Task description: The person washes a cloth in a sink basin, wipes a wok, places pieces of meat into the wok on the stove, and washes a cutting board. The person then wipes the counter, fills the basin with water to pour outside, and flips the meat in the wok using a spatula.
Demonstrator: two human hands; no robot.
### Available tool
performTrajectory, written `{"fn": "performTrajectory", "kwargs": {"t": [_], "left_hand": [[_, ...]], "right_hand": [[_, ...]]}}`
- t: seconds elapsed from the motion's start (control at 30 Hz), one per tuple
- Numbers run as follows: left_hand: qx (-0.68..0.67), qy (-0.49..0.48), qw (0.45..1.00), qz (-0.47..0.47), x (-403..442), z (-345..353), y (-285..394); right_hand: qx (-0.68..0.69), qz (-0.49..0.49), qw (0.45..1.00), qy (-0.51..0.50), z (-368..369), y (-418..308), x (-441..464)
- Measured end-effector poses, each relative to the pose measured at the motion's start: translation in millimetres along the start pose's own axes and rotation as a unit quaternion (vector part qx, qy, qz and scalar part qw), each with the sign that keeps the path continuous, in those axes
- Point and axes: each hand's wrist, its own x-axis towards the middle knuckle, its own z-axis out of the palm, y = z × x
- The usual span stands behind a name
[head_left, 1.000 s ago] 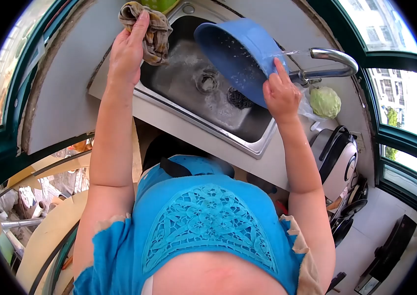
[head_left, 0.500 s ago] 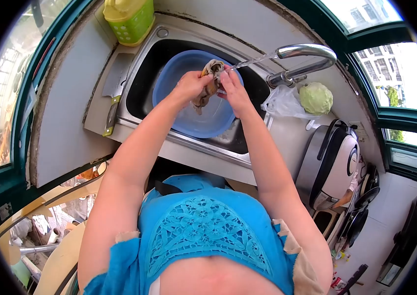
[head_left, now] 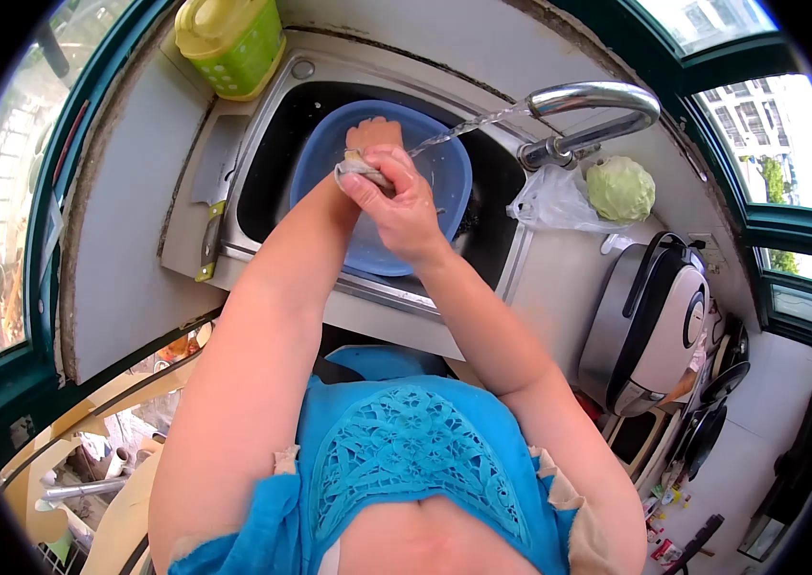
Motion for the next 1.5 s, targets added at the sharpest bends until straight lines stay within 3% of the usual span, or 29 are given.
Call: {"fn": "performTrajectory", "kwargs": {"t": [0.03,0.1,0.2,0.23,0.27,0.3,0.33,0.37,0.4,0.43,0.5,0.53,0.63,0.67,0.77,0.8,0.9,0.97,1.07,1.17,1.2,1.5], "left_hand": [[0.106,0.011,0.991,0.079,6,18,1],[0.246,-0.055,0.942,0.222,17,37,7],[0.384,-0.069,0.859,0.333,15,58,26],[0.370,-0.092,0.853,0.357,12,63,32],[0.358,-0.115,0.845,0.379,12,68,35],[0.348,-0.137,0.837,0.399,13,72,36],[0.337,-0.158,0.830,0.416,16,77,36],[0.210,-0.125,0.923,0.298,21,84,26],[0.045,-0.064,0.978,0.193,26,92,15],[-0.012,-0.047,0.993,0.109,27,54,25],[-0.172,-0.010,0.983,-0.061,35,44,26],[-0.251,0.005,0.957,-0.148,36,44,24],[-0.330,0.117,0.912,-0.213,58,78,22],[-0.355,0.124,0.901,-0.217,62,77,23],[-0.537,0.010,0.817,-0.208,83,70,15],[-0.552,-0.026,0.817,-0.167,78,58,15],[-0.673,-0.022,0.725,-0.144,69,61,-15],[-0.605,0.053,0.790,-0.088,29,30,-26],[-0.758,-0.148,0.635,0.004,-35,-9,-33],[-0.651,-0.137,0.741,0.087,-58,-23,-36],[-0.632,-0.078,0.763,0.115,-55,-19,-40],[-0.530,-0.144,0.831,0.084,-59,-36,-74]], "right_hand": [[0.028,-0.019,0.999,-0.004,8,-12,-10],[0.035,-0.071,0.997,0.011,21,-14,-25],[-0.076,-0.060,0.995,0.031,4,23,-8],[-0.104,0.021,0.991,0.076,-8,55,-1],[-0.218,0.028,0.971,0.098,-29,84,11],[-0.155,0.133,0.974,0.095,-45,110,17],[-0.067,0.206,0.963,0.158,-51,102,21],[0.131,0.273,0.931,0.203,-57,153,22],[0.256,0.284,0.889,0.251,-55,149,20],[0.373,0.285,0.833,0.292,-53,139,22],[0.439,0.277,0.786,0.336,-40,122,28],[0.403,0.282,0.798,0.350,-37,117,31],[0.319,0.399,0.805,0.301,-27,69,23],[0.313,0.404,0.813,0.280,-22,62,16],[0.309,0.401,0.829,0.238,-3,45,-6],[0.317,0.399,0.829,0.231,-8,52,-8],[0.324,0.376,0.843,0.207,-27,53,4],[0.322,0.343,0.870,0.146,-34,66,9],[0.317,0.352,0.878,0.067,-32,57,18],[0.289,0.293,0.911,-0.026,-42,74,26],[0.288,0.302,0.908,-0.036,-46,64,32],[0.066,0.239,0.960,-0.132,-82,14,64]]}}
